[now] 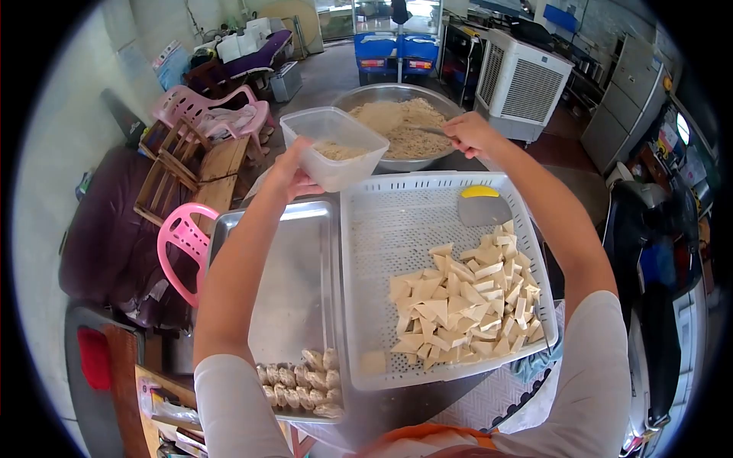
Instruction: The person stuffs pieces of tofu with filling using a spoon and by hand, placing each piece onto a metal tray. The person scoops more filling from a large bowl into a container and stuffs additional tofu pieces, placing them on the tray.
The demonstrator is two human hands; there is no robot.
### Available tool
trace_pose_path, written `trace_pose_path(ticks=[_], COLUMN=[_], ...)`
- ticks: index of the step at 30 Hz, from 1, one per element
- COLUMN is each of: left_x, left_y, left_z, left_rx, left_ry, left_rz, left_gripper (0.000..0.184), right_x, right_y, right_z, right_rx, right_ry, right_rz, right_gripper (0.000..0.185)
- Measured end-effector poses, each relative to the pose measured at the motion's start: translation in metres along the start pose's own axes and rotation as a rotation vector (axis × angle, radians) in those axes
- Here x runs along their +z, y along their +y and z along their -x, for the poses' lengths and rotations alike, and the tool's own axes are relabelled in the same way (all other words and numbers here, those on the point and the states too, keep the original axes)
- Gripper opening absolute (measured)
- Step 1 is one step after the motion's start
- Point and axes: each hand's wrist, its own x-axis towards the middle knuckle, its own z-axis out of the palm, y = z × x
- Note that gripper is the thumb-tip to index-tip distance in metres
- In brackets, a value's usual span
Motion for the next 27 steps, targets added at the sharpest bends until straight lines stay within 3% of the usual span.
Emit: trace_pose_path(ticks=[6,9,13,16,20,23,26,27], left_x=[0.008,0.02,0.031,0.031,0.022,0.018,0.008,0.007], left_y=[0.003,0.007,0.001,-0.008,-0.008,-0.003,-0.003,-0.002], left_z=[-0.024,-0.025,-0.046,-0.052,-0.038,-0.018,-0.019,-0.018], left_rx=[0.019,0.017,-0.023,0.001,-0.014,0.014,-0.004,-0.002], left_ry=[0.085,0.015,0.043,0.012,-0.015,-0.01,0.037,0.047], left_rz=[0.037,0.021,0.064,0.102,0.122,0.117,0.079,0.07], left_gripper=[0.077,0.078,0.077,0.076,0.074,0.072,0.072,0.072], right_x=[-0.032,-0.031,-0.024,-0.014,-0.027,-0.042,-0.015,-0.012], right_y=[-0.045,-0.061,-0.059,-0.038,-0.02,0.012,-0.006,-0.006], right_z=[0.044,0.075,0.125,0.135,0.096,0.037,0.04,0.037], right_rx=[-0.138,-0.202,-0.355,-0.697,-0.721,-0.722,-0.191,-0.192], right_ry=[0.062,0.106,0.108,0.26,0.435,0.44,0.171,0.102], right_rz=[0.055,0.132,0.458,0.688,0.859,1.058,0.847,0.791], right_gripper=[0.032,0.035,0.034,0.031,0.026,0.021,0.018,0.017])
